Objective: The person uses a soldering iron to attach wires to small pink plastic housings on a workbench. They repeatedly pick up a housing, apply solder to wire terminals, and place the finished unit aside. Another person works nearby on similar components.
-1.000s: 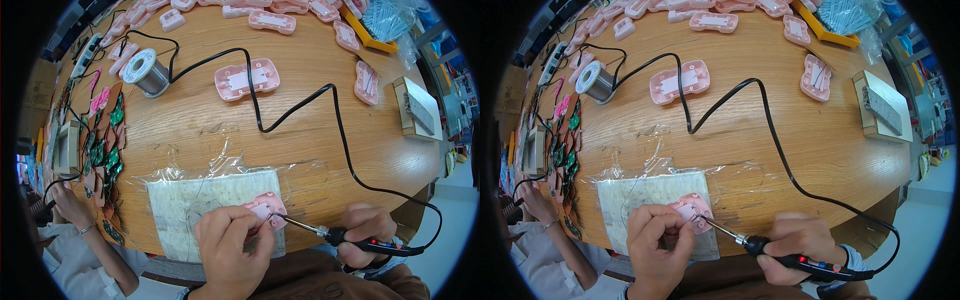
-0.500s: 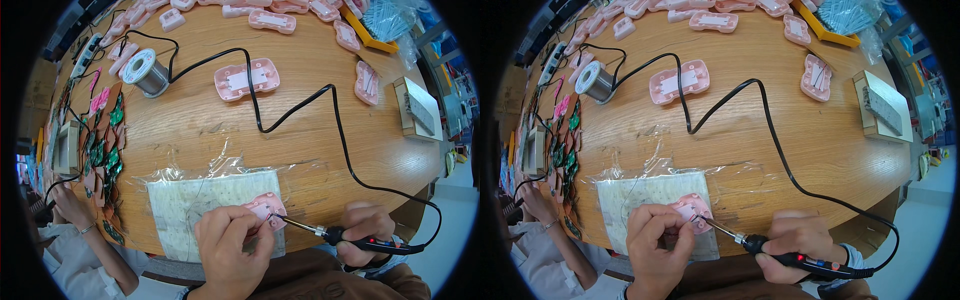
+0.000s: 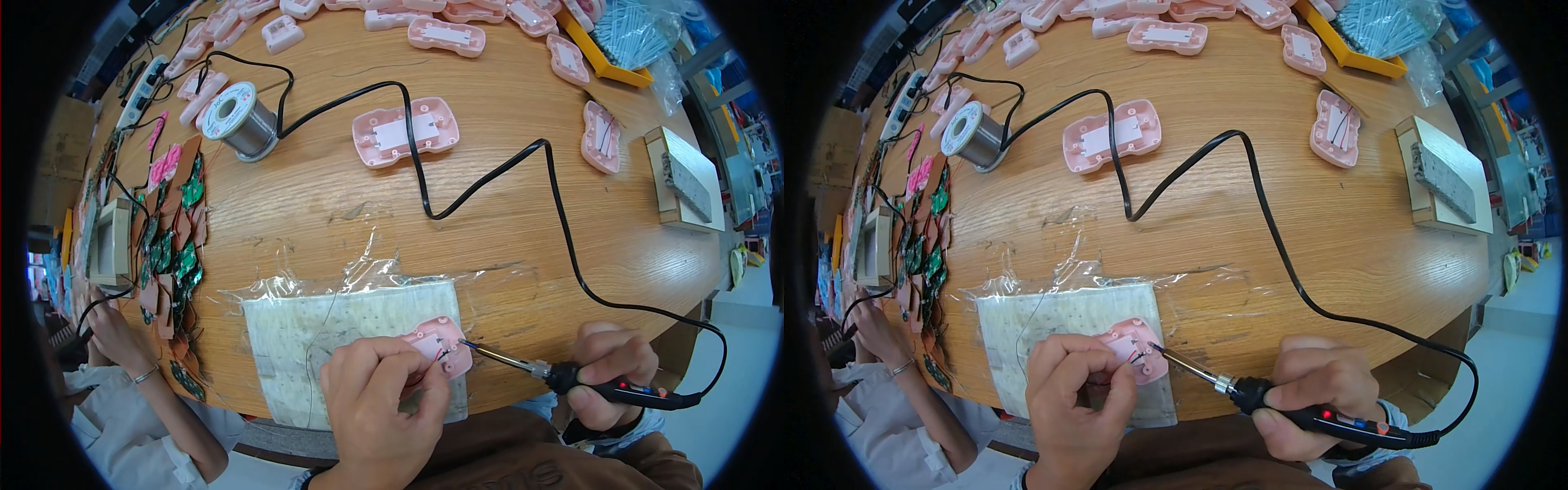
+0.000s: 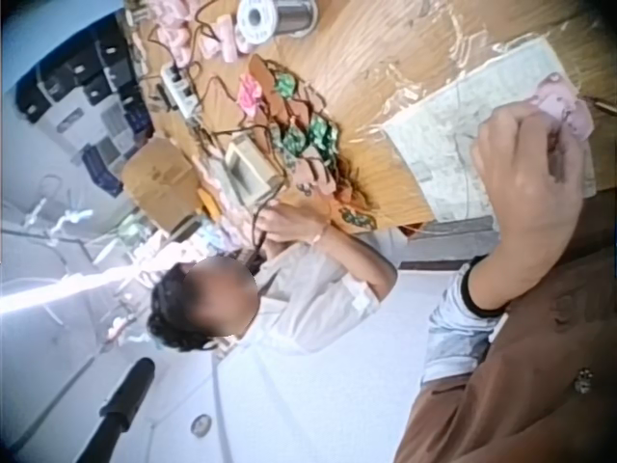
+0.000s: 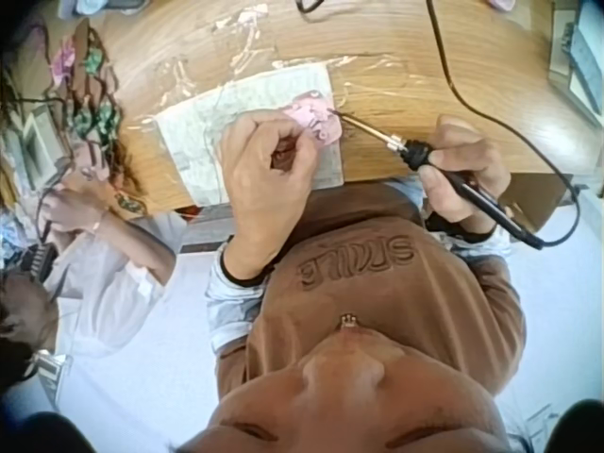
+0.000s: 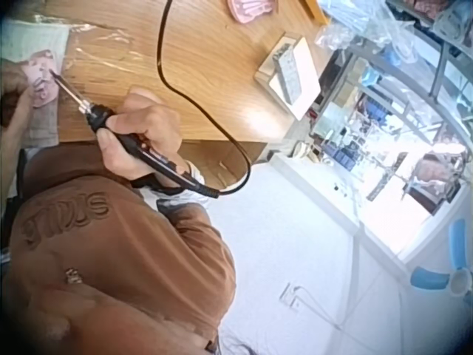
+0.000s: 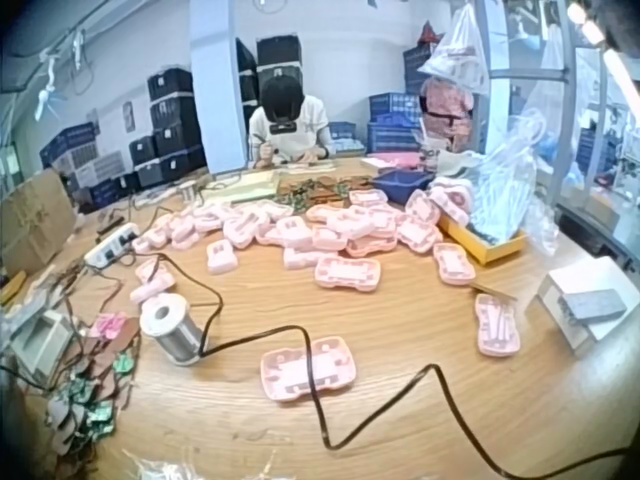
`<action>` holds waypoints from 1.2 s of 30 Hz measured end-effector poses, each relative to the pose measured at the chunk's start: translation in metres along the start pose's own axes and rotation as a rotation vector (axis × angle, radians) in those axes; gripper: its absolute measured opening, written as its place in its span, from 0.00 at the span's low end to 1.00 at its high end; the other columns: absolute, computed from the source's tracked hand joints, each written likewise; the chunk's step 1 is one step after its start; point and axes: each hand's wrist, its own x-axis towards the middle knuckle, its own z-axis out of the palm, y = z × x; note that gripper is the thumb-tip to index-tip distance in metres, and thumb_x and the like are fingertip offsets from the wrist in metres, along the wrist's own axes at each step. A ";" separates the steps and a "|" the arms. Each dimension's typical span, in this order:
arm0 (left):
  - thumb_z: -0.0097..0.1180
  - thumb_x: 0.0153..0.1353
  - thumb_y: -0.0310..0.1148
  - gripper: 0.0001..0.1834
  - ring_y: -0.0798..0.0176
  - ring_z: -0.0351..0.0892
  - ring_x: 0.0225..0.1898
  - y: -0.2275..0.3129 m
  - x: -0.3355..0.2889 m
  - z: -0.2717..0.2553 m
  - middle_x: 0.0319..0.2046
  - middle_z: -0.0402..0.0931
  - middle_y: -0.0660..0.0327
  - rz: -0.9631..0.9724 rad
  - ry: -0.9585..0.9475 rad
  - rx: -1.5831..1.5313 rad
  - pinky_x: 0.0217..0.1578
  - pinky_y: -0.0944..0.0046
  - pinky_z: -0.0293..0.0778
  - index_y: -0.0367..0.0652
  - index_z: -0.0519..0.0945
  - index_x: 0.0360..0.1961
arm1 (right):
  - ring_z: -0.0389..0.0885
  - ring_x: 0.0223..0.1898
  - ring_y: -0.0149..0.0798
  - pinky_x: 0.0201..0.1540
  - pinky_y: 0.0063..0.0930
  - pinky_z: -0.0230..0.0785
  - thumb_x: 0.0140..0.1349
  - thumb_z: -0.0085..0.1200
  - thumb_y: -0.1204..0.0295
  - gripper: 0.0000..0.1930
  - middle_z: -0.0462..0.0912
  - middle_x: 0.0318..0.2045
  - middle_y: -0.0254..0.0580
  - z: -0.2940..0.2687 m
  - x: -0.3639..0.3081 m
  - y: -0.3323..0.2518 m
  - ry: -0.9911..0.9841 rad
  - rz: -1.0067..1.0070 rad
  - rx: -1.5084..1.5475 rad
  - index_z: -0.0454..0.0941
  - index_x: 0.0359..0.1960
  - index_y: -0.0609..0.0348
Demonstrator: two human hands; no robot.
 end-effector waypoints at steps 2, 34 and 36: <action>0.62 0.45 0.21 0.07 0.55 0.71 0.31 0.001 0.000 -0.001 0.28 0.74 0.59 -0.004 -0.013 -0.004 0.35 0.58 0.65 0.41 0.77 0.26 | 0.64 0.11 0.34 0.14 0.28 0.52 0.47 0.63 0.79 0.14 0.70 0.12 0.40 0.000 0.000 0.000 0.010 0.010 0.018 0.70 0.32 0.59; 0.62 0.44 0.22 0.09 0.54 0.69 0.31 0.002 0.003 0.005 0.26 0.69 0.59 -0.005 0.020 0.062 0.34 0.56 0.63 0.44 0.74 0.23 | 0.59 0.11 0.31 0.14 0.27 0.48 0.46 0.61 0.80 0.13 0.67 0.11 0.37 0.001 0.000 0.009 0.034 -0.034 0.008 0.69 0.31 0.60; 0.62 0.44 0.22 0.09 0.54 0.69 0.31 0.002 0.002 0.005 0.26 0.69 0.59 0.000 0.028 0.066 0.34 0.56 0.62 0.44 0.73 0.23 | 0.59 0.11 0.31 0.14 0.27 0.48 0.46 0.60 0.80 0.13 0.67 0.12 0.37 0.002 -0.002 0.010 0.057 -0.036 0.018 0.69 0.31 0.60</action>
